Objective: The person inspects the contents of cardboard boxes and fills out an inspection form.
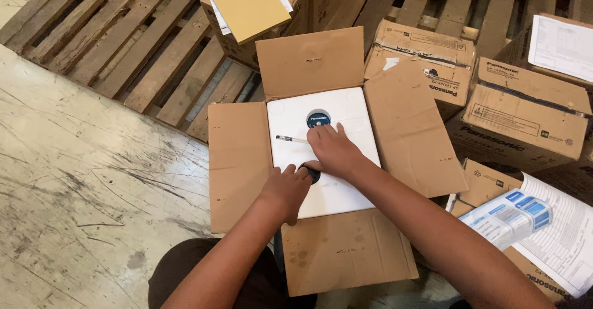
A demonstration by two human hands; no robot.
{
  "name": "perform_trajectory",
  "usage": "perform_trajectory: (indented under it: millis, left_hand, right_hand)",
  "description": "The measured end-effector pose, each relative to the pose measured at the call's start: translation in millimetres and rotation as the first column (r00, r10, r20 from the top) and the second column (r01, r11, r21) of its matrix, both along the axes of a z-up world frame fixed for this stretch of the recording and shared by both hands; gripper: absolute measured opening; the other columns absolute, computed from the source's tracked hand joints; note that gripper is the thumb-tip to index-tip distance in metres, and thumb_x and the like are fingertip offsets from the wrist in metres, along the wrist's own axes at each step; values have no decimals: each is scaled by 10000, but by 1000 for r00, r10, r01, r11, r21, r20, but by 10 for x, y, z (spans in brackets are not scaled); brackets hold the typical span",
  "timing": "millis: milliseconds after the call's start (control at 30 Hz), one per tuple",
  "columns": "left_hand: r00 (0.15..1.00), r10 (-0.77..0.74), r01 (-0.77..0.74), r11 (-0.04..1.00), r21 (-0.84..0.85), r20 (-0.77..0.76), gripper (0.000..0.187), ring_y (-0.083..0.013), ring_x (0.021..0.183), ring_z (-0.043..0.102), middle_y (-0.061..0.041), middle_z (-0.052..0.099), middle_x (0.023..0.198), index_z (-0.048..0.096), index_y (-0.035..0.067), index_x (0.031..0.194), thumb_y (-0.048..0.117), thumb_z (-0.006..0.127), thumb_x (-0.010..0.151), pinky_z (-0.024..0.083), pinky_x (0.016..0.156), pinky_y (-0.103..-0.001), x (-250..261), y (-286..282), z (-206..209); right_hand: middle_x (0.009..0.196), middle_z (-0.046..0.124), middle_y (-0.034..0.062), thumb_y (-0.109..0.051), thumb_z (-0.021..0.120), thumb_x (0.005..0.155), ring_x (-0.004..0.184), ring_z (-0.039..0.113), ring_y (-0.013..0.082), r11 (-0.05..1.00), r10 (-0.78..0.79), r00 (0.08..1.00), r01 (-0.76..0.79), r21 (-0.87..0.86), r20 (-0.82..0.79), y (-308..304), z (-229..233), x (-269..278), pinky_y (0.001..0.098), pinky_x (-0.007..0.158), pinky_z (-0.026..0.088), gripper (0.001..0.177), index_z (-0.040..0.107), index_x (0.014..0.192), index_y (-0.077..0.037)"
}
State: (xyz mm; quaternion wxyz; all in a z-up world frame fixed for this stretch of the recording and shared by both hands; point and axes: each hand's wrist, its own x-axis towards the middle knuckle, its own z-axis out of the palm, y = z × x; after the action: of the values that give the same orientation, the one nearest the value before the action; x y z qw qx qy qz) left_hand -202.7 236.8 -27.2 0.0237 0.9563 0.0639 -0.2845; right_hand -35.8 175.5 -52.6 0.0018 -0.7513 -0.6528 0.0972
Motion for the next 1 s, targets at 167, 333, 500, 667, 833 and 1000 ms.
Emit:
perform_trajectory:
  millis: [167,333,500,667,833,1000]
  left_hand:
    - [999,-19,19,1000,-3,26,900,-310,1241,547,-83,580,1445,569,77,1428,175,904,599,504,897,-462,16,52,-117]
    - [998,-34,34,999,-4,55,790,-299,1255,524,-56,574,1465,563,102,1442,182,778,686,483,906,-453,-15,77,37]
    - [999,-8,9,1000,-15,52,770,-290,1286,507,-49,566,1485,558,106,1461,292,719,731,474,951,-461,-4,64,122]
    - [999,17,-16,999,-41,31,747,-287,1297,492,-44,555,1497,551,112,1469,284,632,746,461,966,-452,18,74,124]
    - [998,28,-25,998,-62,55,702,-279,1284,471,-38,557,1482,560,135,1457,320,523,780,413,998,-455,24,66,195]
    - [996,38,-32,997,-70,83,651,-273,1292,465,-43,570,1469,593,131,1420,319,467,809,380,1019,-468,54,78,206]
  right_hand:
    - [1190,566,199,-370,723,939,1276,546,394,999,27,1000,-27,21,4,-41,-26,20,705,1139,335,494,495,1206,-23]
    - [1217,530,217,-413,705,932,1291,500,419,998,35,999,-34,55,-16,-60,-173,85,723,1147,306,554,476,1238,-12]
    - [1225,548,191,-392,725,924,1292,515,398,999,38,999,-37,18,-8,36,-272,132,733,1131,314,547,478,1271,-50]
    - [1198,563,162,-390,754,900,1287,521,387,1000,14,1000,-14,-25,-4,83,-213,99,745,1129,299,567,460,1270,-75]
    - [1194,585,163,-377,757,904,1301,530,374,1000,-13,998,12,-18,-66,4,-79,91,727,1147,290,513,498,1226,-74]
    - [1209,607,194,-336,771,896,1305,534,398,999,-29,993,27,-25,-112,40,-21,78,727,1149,292,522,495,1233,-49]
